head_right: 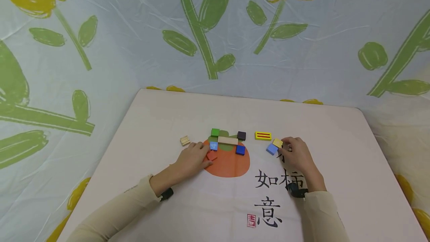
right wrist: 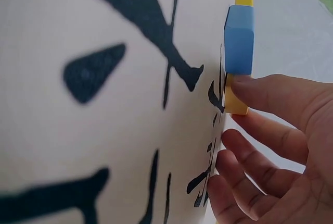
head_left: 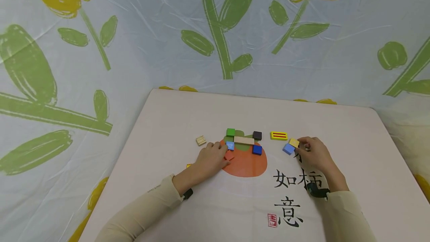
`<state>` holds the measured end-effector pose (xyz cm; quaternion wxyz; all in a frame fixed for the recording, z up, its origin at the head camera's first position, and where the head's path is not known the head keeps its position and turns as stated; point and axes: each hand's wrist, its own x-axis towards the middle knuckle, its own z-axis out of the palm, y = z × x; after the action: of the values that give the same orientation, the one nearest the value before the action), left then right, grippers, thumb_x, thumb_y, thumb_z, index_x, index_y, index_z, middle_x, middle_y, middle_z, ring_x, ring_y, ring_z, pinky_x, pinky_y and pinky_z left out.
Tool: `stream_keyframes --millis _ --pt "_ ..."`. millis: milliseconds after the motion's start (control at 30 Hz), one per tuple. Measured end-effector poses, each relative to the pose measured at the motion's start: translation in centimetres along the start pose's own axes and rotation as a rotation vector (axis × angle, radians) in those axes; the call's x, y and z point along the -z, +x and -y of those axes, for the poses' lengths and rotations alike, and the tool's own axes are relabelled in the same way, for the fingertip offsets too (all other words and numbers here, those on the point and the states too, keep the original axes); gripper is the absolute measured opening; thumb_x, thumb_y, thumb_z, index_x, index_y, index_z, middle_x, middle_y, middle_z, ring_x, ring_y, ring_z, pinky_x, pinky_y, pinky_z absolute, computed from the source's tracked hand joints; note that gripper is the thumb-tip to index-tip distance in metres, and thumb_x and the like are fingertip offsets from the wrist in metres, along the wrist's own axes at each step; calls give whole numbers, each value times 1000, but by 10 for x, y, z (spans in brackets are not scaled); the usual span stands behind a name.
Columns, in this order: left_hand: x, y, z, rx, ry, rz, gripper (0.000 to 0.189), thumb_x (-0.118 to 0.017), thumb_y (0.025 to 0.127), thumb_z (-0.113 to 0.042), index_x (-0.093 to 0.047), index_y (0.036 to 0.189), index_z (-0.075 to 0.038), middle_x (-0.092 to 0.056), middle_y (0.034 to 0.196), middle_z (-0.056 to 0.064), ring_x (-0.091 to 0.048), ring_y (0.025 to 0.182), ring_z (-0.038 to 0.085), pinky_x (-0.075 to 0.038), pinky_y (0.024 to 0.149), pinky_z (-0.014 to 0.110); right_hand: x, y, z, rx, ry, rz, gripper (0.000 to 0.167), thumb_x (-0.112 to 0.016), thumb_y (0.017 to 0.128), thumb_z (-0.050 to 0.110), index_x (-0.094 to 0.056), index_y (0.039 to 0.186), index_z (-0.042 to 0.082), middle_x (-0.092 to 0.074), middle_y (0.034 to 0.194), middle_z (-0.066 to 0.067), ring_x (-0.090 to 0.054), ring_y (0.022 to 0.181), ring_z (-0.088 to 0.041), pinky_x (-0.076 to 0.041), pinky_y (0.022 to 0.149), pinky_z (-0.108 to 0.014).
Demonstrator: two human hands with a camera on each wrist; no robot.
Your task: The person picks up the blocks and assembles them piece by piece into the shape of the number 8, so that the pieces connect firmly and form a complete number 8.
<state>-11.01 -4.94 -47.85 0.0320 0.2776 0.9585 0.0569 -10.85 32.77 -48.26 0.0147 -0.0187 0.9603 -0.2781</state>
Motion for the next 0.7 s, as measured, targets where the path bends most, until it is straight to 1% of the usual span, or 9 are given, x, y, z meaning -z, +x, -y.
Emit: stream_keyframes --millis 200,300,467,600,700 --pt "1 0 -1 -4 4 -3 43 -72 91 -46 -63 115 -10 -59 97 7 -59 94 28 -53 66 36 1 -2 0 16 2 -12 38 -69 94 9 -59 122 -13 -56 110 -31 -57 94 -41 -49 71 -50" --pt "1 -1 -1 -5 7 -7 42 -73 91 -45 -64 113 -10 -58 95 7 -59 92 28 -53 64 35 3 -3 1 20 10 -15 37 -68 94 10 -58 123 -13 -55 112 -32 -58 95 -44 -52 69 -49" --pt "1 -1 -1 3 -9 -2 41 -74 90 -45 -64 111 -10 -58 94 6 -59 92 28 -53 65 35 9 -8 9 6 32 -26 38 -66 96 13 -58 126 -10 -52 118 -32 -58 103 -49 -53 75 -56" --pt "1 -1 -1 15 -18 6 40 -74 90 -44 -64 111 -11 -58 97 7 -59 94 29 -53 66 37 10 -14 22 54 66 -50 37 -68 94 10 -60 126 -7 -53 119 -29 -57 104 -47 -52 78 -58" --pt "2 0 -1 20 -26 10 41 -74 90 -44 -64 112 -11 -59 99 7 -59 96 30 -54 67 38 7 -19 32 106 90 -62 36 -72 92 7 -62 124 -5 -56 117 -25 -58 102 -42 -51 78 -55"
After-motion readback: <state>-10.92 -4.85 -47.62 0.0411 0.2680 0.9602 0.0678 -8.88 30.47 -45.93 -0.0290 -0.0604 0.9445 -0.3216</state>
